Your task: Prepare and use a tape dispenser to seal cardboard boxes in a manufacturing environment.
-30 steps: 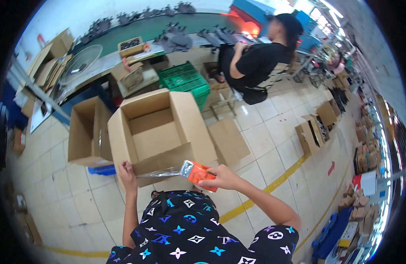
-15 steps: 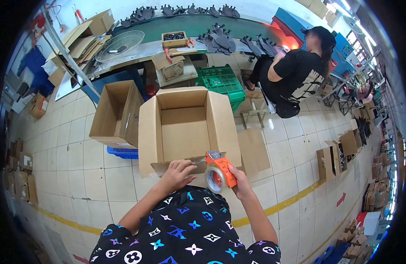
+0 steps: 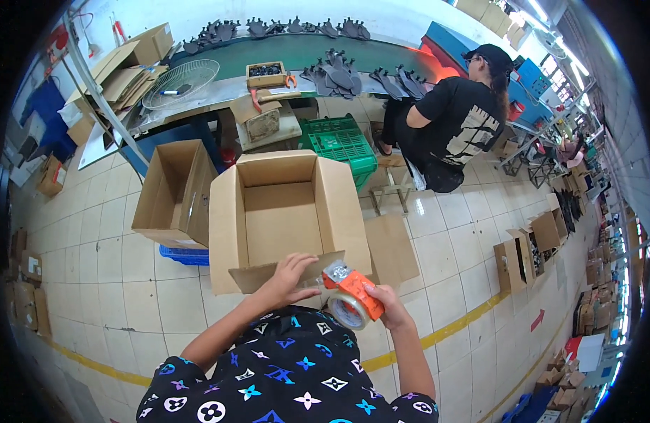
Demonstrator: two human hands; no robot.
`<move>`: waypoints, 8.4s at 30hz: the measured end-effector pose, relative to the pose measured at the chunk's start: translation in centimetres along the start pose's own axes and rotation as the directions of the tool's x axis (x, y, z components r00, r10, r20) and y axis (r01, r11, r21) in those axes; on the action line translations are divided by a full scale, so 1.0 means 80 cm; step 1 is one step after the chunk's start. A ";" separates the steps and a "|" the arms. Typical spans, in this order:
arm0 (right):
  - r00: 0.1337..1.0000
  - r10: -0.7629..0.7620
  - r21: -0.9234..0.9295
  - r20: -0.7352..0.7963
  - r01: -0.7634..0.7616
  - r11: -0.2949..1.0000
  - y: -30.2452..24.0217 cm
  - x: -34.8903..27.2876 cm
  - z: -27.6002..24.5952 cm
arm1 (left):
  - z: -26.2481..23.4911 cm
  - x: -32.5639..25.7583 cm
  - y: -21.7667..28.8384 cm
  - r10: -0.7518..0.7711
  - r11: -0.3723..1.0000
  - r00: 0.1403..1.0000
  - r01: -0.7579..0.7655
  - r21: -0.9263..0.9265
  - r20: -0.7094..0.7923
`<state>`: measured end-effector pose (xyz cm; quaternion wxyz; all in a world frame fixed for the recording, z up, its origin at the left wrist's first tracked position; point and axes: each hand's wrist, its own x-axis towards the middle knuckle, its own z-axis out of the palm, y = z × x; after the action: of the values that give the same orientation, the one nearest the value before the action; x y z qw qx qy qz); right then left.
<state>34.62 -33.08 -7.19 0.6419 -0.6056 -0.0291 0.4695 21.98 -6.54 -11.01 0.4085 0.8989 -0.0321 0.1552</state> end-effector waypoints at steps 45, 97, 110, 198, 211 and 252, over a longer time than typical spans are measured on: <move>0.917 -0.399 0.218 -0.013 0.392 0.894 0.086 -0.064 0.099 | -0.070 -0.043 0.099 -0.017 0.784 0.927 0.246 -0.570 0.376; 0.979 -0.107 0.527 -0.172 0.183 0.830 0.064 -0.002 0.123 | -0.104 -0.077 0.095 -0.236 0.100 0.900 0.398 -0.912 0.367; 0.914 -0.171 0.710 -0.367 0.394 0.584 0.088 0.001 0.032 | -0.144 -0.130 0.067 -0.342 0.509 0.911 0.385 -0.770 0.229; 0.676 -0.015 -0.651 0.737 0.715 0.255 -0.184 -0.044 0.235 | -0.310 -0.128 0.084 -0.239 0.968 0.919 0.249 0.008 0.314; 0.746 0.028 -0.735 0.665 0.647 0.203 -0.155 -0.067 0.187 | -0.249 -0.154 0.069 -0.398 0.885 0.914 0.407 -0.228 0.085; 0.654 -0.167 -0.584 0.738 0.743 0.326 -0.082 0.113 0.099 | -0.260 -0.060 0.098 -0.455 0.841 0.809 0.527 -0.118 0.371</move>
<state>38.60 -20.20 -4.61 0.3192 -0.6358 -0.6225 0.3260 10.73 3.40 6.01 0.5182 0.8395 0.1185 -0.1127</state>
